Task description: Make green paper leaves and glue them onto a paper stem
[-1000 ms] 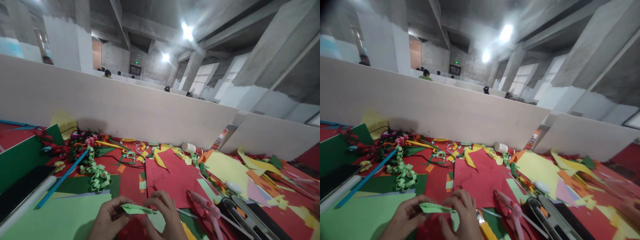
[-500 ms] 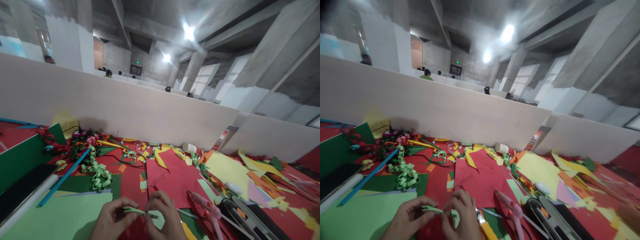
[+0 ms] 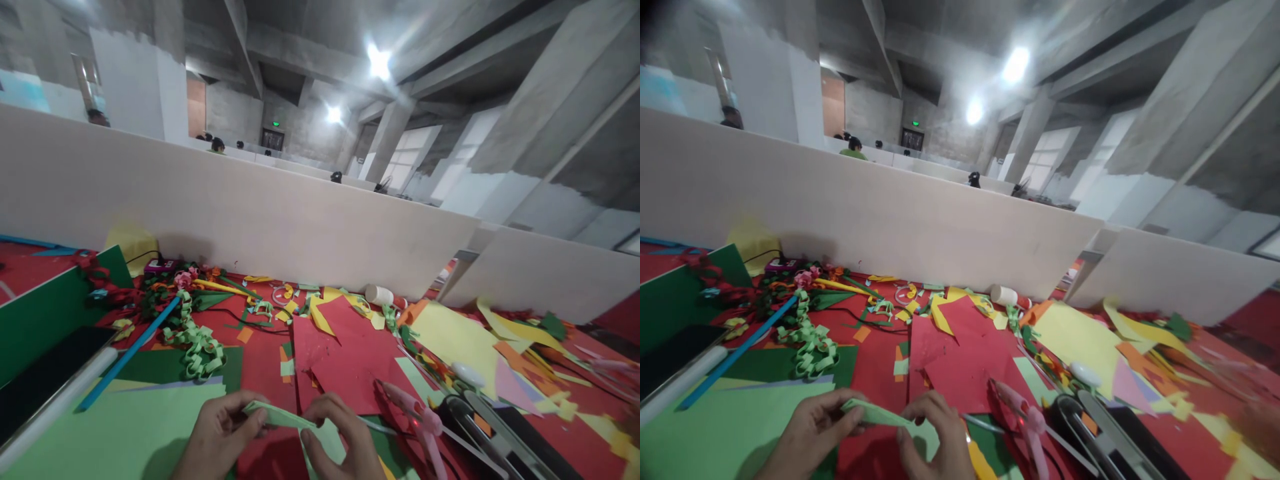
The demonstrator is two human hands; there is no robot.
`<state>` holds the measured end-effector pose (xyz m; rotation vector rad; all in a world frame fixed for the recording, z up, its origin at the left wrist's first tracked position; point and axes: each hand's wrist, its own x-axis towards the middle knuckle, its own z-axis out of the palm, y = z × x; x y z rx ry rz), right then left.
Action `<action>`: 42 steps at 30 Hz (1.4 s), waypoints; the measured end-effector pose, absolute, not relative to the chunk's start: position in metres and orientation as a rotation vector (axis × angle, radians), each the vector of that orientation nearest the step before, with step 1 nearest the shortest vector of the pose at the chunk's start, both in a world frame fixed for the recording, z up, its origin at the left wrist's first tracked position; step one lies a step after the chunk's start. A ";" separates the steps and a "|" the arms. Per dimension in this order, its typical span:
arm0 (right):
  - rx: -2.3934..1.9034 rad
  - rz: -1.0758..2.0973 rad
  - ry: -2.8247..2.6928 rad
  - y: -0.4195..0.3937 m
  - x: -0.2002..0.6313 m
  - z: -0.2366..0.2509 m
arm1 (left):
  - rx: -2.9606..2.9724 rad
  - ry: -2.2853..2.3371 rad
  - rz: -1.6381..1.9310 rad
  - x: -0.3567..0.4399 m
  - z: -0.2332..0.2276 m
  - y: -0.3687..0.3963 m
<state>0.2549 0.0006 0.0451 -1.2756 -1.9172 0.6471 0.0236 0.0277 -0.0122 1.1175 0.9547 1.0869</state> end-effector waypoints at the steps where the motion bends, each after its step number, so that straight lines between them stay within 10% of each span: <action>1: -1.268 0.651 -1.908 0.000 0.255 0.046 | 1.107 0.938 1.079 0.024 -0.012 0.027; 42: -1.146 0.844 -1.299 -0.002 0.224 0.001 | 1.208 0.869 1.085 0.027 -0.016 0.019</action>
